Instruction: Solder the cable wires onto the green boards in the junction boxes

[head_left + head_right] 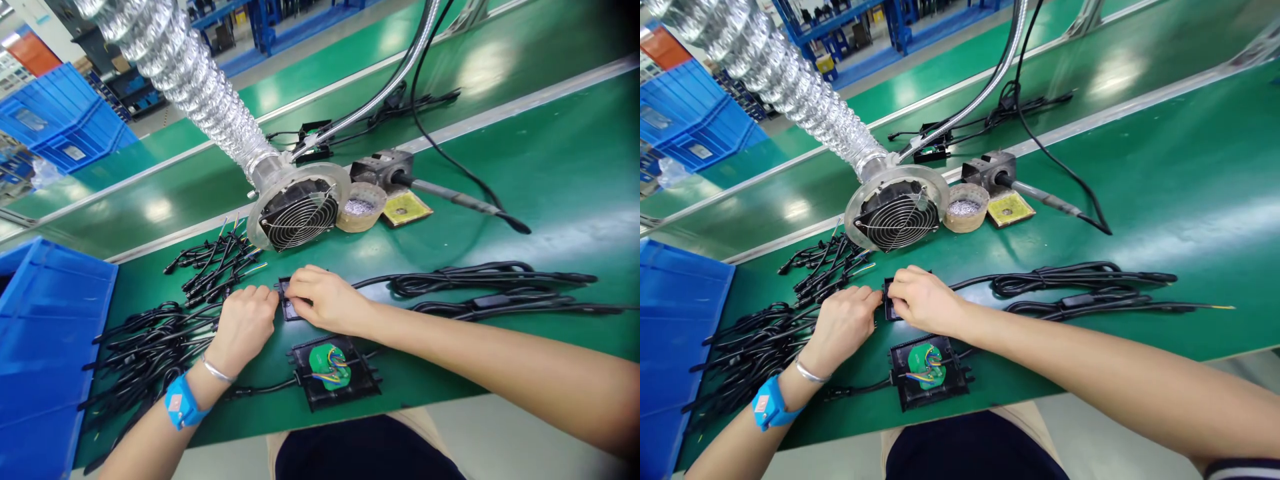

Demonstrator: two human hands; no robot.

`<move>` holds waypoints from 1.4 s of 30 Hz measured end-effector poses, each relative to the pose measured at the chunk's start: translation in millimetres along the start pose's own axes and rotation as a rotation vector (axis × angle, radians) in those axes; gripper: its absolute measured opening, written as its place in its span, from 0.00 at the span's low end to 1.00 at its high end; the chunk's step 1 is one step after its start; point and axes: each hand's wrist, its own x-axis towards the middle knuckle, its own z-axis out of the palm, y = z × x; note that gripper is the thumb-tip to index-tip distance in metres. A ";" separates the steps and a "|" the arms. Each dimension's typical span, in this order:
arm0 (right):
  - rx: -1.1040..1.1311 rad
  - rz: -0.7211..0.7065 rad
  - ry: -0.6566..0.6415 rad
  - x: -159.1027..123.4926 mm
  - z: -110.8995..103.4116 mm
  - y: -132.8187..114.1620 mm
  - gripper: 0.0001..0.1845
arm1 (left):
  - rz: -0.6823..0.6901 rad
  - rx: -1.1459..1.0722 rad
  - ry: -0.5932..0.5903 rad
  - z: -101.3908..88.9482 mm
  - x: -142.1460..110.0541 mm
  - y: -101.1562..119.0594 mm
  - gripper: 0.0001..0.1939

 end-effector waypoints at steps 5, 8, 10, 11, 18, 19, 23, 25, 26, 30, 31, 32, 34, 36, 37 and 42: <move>-0.119 0.007 -0.152 10.2 -8.5 -7.2 0.08 | -0.020 0.003 0.024 9.7 0.0 9.7 0.12; -0.195 0.030 -0.201 13.0 -17.6 -10.8 0.09 | -0.049 -0.003 0.088 11.0 -3.9 8.6 0.11; -0.243 0.056 -0.209 11.1 -23.1 -15.2 0.11 | -0.078 -0.016 0.148 10.7 -8.1 5.8 0.08; -0.267 0.073 -0.203 9.1 -24.8 -18.8 0.11 | -0.091 -0.027 0.179 10.6 -10.2 4.6 0.07; -0.340 0.094 -0.206 -7.4 -10.4 -54.0 0.21 | -0.096 -0.121 0.269 20.2 -12.8 8.7 0.11; -0.337 0.078 -0.216 -7.8 -8.4 -55.1 0.21 | -0.092 -0.131 0.268 21.3 -11.8 9.8 0.12; -0.336 0.027 -0.216 -8.8 -10.8 -46.2 0.20 | -0.077 -0.178 0.286 15.4 -21.3 14.2 0.10; -0.347 0.021 -0.190 -13.9 -17.1 -41.7 0.21 | -0.093 -0.249 0.314 7.8 -37.8 19.6 0.09; -0.339 0.021 -0.155 -18.6 -20.2 -41.3 0.22 | -0.105 -0.316 0.310 4.2 -47.9 23.4 0.09; -0.060 -0.011 -0.016 -48.1 -24.3 -52.4 0.16 | -0.172 -0.707 0.035 -5.0 -81.0 39.8 0.04; 0.048 -0.019 -0.017 -55.7 -22.9 -56.2 0.14 | -0.177 -0.742 -0.036 -6.2 -84.4 42.7 0.03; 0.139 -0.022 -0.032 -62.3 -21.0 -59.4 0.13 | -0.177 -0.763 -0.086 -7.4 -85.8 44.8 0.03; 0.260 -0.004 -0.041 -71.1 -16.8 -62.5 0.11 | -0.171 -0.808 -0.118 -9.4 -84.7 47.3 0.05; 0.322 0.019 -0.015 -74.1 -14.0 -61.5 0.08 | -0.173 -0.848 -0.069 -10.6 -82.8 48.7 0.05; 0.346 0.024 -0.007 -73.9 -13.3 -60.2 0.08 | -0.177 -0.849 -0.012 -10.4 -82.6 49.6 0.04; 0.373 0.027 0.041 -71.1 -9.7 -55.2 0.07 | -0.125 -0.584 0.301 -1.1 -89.3 56.7 0.06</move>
